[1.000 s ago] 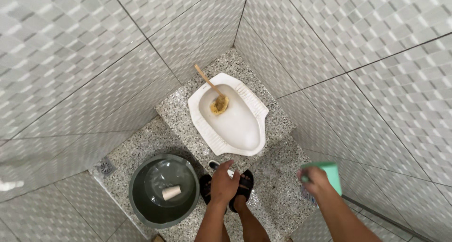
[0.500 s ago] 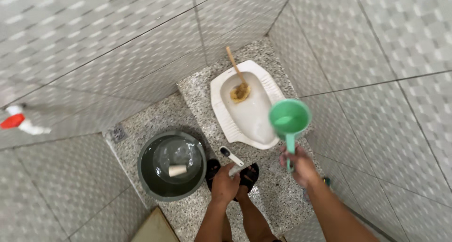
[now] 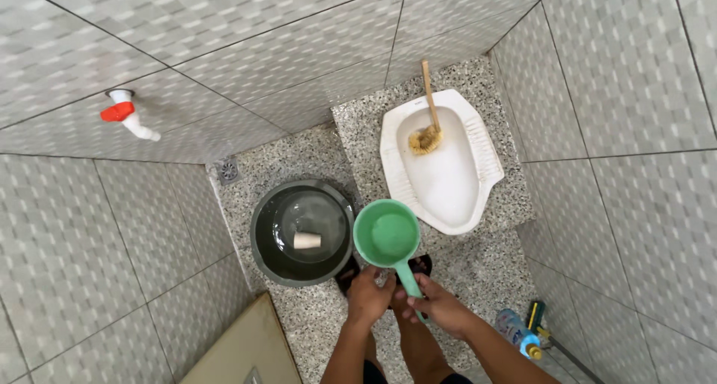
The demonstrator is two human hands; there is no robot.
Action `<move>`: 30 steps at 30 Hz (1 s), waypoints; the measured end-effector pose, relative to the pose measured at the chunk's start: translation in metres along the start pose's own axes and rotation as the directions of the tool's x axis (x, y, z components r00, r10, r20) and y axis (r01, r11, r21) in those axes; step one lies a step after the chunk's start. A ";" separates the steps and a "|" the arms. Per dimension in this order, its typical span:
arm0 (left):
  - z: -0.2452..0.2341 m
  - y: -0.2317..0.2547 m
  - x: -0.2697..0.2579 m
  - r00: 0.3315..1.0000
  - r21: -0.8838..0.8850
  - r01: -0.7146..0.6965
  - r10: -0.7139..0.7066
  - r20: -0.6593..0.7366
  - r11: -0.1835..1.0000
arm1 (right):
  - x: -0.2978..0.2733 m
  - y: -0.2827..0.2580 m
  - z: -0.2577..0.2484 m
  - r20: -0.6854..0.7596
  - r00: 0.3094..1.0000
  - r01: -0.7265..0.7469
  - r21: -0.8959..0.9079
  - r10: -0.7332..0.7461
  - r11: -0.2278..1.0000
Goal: The person rinses a squat toilet and floor with water from a cup and bucket, then applies cleaning liquid from a bottle to the toilet.
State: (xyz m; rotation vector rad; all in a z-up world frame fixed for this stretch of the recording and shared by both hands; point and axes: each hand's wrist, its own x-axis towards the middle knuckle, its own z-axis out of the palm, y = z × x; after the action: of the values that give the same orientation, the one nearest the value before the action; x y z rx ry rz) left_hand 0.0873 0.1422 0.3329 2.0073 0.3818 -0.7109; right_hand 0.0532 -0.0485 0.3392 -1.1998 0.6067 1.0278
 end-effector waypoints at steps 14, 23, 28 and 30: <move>0.011 -0.096 0.015 0.940 -0.393 0.151 -0.008 0.342 0.907 | 0.049 0.103 0.060 -0.013 0.950 0.311 0.113 -0.312 0.944; 0.017 -0.126 0.018 0.851 -0.135 0.252 -0.153 0.503 0.958 | 0.059 0.228 0.091 -0.384 0.880 0.348 0.122 -0.279 0.930; 0.050 -0.108 -0.003 0.856 0.225 -0.039 -0.084 0.510 0.974 | 0.060 0.323 0.037 -0.752 0.656 0.307 0.344 0.064 0.887; 0.073 -0.116 -0.007 0.857 0.397 -0.161 -0.071 0.510 0.904 | 0.054 0.370 0.005 -0.828 0.532 0.302 0.383 0.179 0.873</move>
State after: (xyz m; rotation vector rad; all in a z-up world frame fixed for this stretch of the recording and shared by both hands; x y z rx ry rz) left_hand -0.0036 0.1384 0.2297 2.1066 -0.1627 -1.3547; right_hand -0.2516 -0.0183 0.1250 -1.1927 1.4954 0.0800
